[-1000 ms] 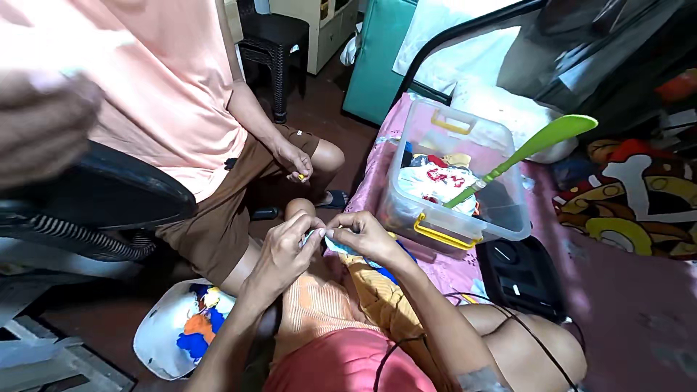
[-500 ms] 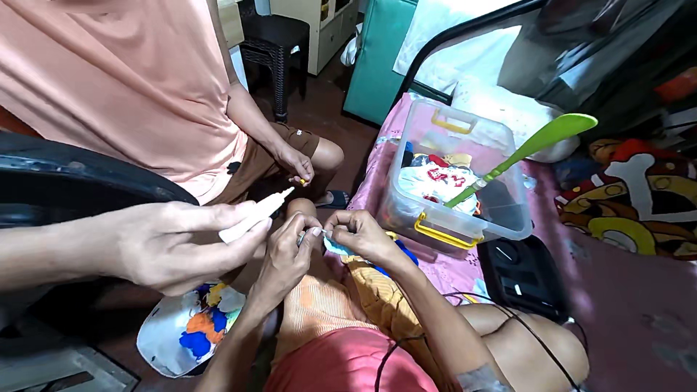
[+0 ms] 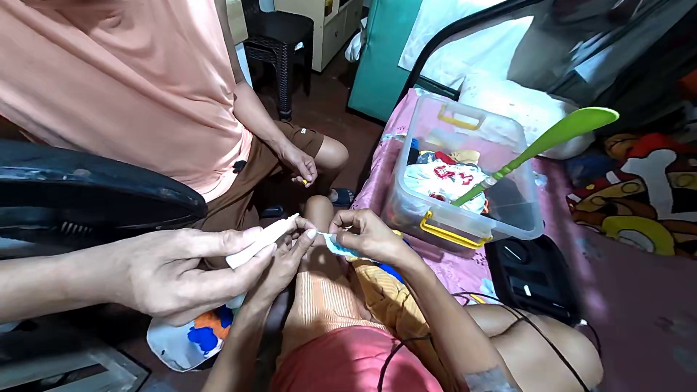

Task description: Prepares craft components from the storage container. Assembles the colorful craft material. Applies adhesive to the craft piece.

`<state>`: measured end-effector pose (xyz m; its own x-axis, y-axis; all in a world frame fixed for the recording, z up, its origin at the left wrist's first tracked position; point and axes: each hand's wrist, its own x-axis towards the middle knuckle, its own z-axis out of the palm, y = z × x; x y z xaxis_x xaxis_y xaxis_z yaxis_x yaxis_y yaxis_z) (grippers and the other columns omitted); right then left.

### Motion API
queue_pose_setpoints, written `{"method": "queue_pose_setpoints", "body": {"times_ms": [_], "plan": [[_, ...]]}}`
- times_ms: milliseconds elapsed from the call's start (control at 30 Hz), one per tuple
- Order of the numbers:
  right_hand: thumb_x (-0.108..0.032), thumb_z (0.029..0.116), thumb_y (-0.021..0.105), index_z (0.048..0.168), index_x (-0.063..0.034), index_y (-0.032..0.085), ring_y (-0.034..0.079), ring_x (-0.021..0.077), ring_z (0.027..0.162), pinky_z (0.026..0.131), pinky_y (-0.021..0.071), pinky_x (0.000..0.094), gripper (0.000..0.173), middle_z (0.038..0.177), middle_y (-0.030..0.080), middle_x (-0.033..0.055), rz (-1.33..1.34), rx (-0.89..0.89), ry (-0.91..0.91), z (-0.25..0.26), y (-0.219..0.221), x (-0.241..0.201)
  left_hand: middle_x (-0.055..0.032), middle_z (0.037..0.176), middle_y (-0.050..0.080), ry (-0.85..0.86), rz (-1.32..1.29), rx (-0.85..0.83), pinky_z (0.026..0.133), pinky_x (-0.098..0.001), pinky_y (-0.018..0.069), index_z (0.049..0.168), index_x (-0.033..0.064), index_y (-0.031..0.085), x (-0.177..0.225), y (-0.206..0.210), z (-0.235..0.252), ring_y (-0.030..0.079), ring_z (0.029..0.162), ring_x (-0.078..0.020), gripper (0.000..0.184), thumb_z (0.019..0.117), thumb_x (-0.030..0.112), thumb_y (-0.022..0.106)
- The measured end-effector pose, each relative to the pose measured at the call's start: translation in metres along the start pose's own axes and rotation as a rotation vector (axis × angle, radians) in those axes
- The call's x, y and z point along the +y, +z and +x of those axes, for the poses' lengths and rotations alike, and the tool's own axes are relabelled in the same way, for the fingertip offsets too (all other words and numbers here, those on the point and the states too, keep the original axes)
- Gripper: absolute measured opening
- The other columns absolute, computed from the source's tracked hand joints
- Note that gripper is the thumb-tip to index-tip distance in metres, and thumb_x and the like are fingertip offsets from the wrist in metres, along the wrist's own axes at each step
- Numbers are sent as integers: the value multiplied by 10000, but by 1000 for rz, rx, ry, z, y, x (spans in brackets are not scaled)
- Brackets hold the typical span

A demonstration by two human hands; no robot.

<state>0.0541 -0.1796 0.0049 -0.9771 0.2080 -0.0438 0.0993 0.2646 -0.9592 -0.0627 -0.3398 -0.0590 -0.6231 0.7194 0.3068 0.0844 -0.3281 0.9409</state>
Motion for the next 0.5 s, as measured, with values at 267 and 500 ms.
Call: {"method": "queue_pose_setpoints", "body": {"times_ms": [267, 500], "plan": [[-191, 942, 585, 925, -68, 700, 565, 87, 582, 570, 471, 322, 169, 666, 624, 4, -377, 160, -249, -1, 13, 7, 33, 949, 659, -227, 122, -334, 759, -150, 512, 1139, 55, 623, 56, -33, 8, 620, 838, -11, 189, 1043, 109, 470], [-171, 940, 576, 903, -63, 704, 554, 106, 552, 534, 449, 326, 172, 628, 605, 14, -499, 255, -375, 0, 18, 6, 32, 872, 679, -331, -8, -119, 652, -159, 535, 1031, 18, 628, 55, -14, 12, 648, 718, -36, 240, 944, -65, 420]]}}
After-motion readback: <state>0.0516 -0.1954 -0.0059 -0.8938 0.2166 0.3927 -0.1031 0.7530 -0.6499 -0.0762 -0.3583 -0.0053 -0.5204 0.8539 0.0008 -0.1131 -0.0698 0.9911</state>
